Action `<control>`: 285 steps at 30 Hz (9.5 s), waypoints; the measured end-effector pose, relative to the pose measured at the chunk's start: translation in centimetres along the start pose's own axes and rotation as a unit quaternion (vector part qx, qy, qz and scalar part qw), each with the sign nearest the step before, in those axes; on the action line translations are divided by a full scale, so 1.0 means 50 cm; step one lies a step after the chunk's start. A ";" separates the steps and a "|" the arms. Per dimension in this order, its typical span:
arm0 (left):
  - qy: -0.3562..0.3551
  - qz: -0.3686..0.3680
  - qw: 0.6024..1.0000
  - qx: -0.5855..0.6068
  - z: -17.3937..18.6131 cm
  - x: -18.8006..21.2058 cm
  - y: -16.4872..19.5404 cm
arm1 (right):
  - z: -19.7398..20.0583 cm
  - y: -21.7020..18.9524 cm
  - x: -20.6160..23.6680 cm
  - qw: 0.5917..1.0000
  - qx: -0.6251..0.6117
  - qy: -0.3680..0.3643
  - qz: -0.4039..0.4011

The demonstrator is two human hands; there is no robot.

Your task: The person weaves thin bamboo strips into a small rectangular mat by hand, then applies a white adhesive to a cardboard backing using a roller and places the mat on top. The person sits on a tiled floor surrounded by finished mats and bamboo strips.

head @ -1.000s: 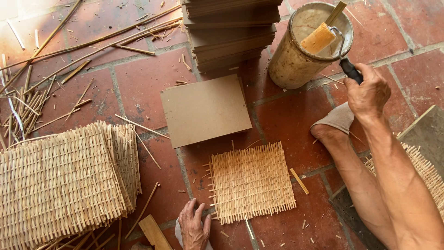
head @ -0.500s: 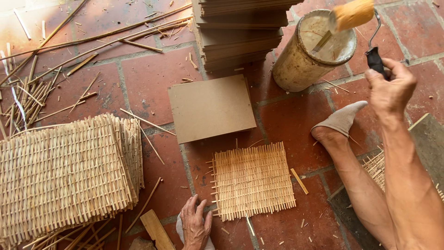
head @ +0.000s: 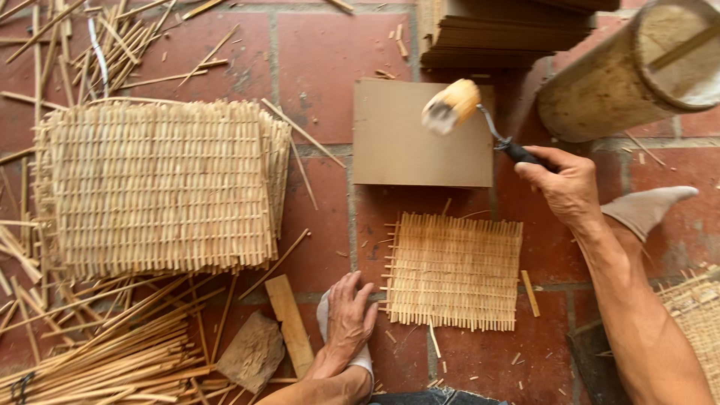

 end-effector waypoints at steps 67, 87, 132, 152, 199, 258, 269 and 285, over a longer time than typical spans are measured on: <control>-0.021 -0.008 1.000 -0.022 -0.028 0.000 -0.016 | -0.019 0.029 0.110 0.873 0.466 -0.131 0.064; -0.028 -0.022 0.998 -0.056 -0.065 -0.003 -0.048 | -0.064 -0.007 0.095 0.900 0.405 -0.149 -0.063; -0.017 -0.010 0.999 -0.036 -0.045 -0.010 -0.033 | -0.040 0.064 -0.200 0.842 0.442 -0.297 -0.084; -0.036 0.005 0.998 -0.043 -0.049 -0.006 -0.036 | -0.212 -0.046 -0.168 0.825 0.494 -0.268 0.063; -0.035 -0.002 0.998 -0.056 -0.066 -0.001 -0.040 | 0.178 0.168 -0.039 0.839 0.506 -0.184 0.085; -0.003 -0.014 0.999 -0.029 -0.049 -0.005 -0.034 | -0.031 0.045 -0.377 0.848 0.457 -0.249 0.098; -0.027 0.006 0.999 -0.029 -0.036 -0.015 -0.027 | -0.179 -0.088 -0.435 0.909 0.279 -0.287 0.114; -0.027 0.018 0.999 -0.039 -0.041 -0.012 -0.025 | 0.409 0.126 -0.133 0.952 0.287 -0.031 0.100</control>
Point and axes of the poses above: each hand's wrist, its own x-axis away from the middle knuckle, its own z-axis out of the back of the hand, y = z × x, the point moved 6 cm from there along -x, towards the middle knuckle, and after that the axes turned 3 degrees about z, right-handed, at the moved point
